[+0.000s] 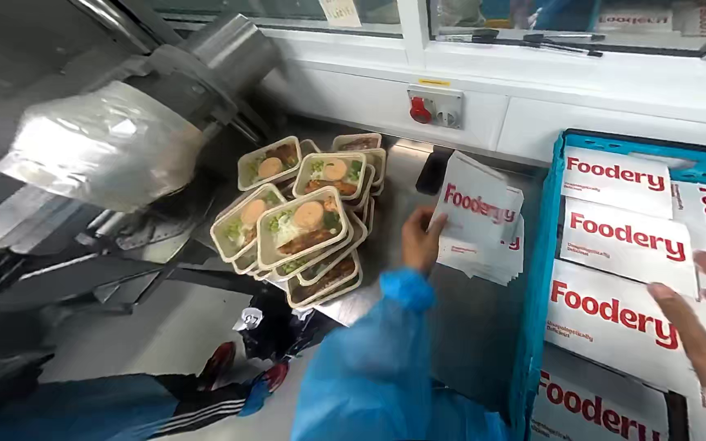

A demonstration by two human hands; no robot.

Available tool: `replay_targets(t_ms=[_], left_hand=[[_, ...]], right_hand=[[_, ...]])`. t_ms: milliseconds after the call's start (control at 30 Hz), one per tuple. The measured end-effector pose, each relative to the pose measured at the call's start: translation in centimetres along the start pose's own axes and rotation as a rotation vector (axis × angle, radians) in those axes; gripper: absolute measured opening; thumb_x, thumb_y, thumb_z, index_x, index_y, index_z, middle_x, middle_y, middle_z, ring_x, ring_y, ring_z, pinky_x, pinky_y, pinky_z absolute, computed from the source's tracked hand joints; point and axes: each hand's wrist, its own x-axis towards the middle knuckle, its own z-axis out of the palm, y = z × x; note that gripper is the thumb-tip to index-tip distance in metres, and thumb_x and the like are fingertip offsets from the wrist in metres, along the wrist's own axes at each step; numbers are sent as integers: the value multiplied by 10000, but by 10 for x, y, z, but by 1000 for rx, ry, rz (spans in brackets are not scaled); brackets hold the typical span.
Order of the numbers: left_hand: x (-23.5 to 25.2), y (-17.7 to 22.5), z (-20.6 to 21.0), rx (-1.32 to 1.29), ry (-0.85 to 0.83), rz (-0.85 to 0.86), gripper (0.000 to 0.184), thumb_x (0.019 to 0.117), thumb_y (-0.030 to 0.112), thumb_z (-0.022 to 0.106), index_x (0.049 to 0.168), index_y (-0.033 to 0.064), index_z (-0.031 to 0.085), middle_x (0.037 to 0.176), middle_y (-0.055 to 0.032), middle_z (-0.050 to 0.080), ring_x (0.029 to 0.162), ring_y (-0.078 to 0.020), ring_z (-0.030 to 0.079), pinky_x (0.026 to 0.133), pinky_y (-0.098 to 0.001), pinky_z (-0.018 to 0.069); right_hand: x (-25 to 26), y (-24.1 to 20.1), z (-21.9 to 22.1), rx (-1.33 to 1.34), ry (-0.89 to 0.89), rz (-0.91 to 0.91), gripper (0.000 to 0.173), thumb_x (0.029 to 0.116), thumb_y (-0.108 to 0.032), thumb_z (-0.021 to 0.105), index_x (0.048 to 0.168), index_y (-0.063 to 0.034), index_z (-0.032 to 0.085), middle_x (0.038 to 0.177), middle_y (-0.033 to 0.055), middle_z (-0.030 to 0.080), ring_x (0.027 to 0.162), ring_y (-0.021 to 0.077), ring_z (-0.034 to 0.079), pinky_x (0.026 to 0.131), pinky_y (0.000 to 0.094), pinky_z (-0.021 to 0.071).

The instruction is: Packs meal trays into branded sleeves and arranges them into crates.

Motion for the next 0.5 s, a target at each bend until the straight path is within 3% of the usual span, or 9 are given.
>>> replay_targets(t_ms=[67, 133, 167, 200, 233, 333, 400, 500], left_hand=[[-69, 17, -37, -161, -12, 40, 188, 975, 115, 676, 1143, 44, 633, 921, -70, 702, 791, -149, 689, 716, -330, 602], [-125, 8, -61, -206, -32, 76, 179, 921, 109, 735, 1076, 33, 684, 1026, -63, 715, 908, -145, 712, 808, -338, 629], [-145, -2, -72, -135, -14, 107, 193, 898, 156, 766, 1026, 22, 711, 1070, -71, 706, 976, -148, 701, 867, -351, 618], [-160, -13, -82, -75, 25, 115, 224, 876, 196, 792, 978, 18, 704, 1045, -74, 699, 979, -149, 687, 879, -355, 597], [-172, -22, -94, -58, 70, 94, 269, 852, 200, 817, 984, 1, 693, 989, -74, 713, 938, -152, 700, 867, -361, 601], [-198, -35, -144, -97, 169, -22, 280, 828, 104, 809, 1027, -39, 672, 915, -85, 736, 863, -152, 730, 844, -348, 619], [-208, -43, -179, -210, 125, -101, 188, 859, 40, 770, 991, -37, 661, 893, -81, 731, 839, -151, 726, 831, -337, 620], [-223, -63, -226, -351, -67, -202, 107, 940, 42, 669, 1000, 0, 591, 890, -42, 692, 828, -102, 687, 798, -296, 590]], right_hand=[[10, -32, 33, 201, -153, 2, 794, 897, -476, 723, 1500, -35, 456, 1454, 193, 542, 1277, 306, 592, 1003, 531, 541], [9, -68, 74, 248, -198, 28, 711, 805, -488, 787, 1393, -143, 584, 1117, 48, 723, 917, 177, 725, 779, 461, 627], [5, -84, 89, 241, -217, 39, 624, 794, -452, 813, 1310, -149, 635, 1012, 30, 730, 832, 171, 715, 727, 457, 615], [-2, -98, 103, 194, -236, 38, 562, 783, -454, 821, 1211, -132, 653, 938, 26, 723, 804, 173, 712, 711, 460, 609], [-10, -110, 116, 152, -276, 30, 593, 776, -462, 833, 1199, -91, 646, 945, 66, 713, 841, 212, 706, 743, 499, 590], [-39, -139, 160, 30, -376, -39, 816, 742, -484, 861, 1289, 50, 574, 1059, 248, 659, 939, 403, 664, 803, 638, 525], [-57, -157, 186, 15, -328, -57, 810, 721, -441, 898, 1261, 57, 557, 1008, 269, 657, 889, 442, 658, 766, 665, 519], [-82, -188, 208, 42, -296, 10, 761, 739, -352, 917, 1273, 34, 538, 1004, 241, 665, 870, 413, 671, 748, 640, 537]])
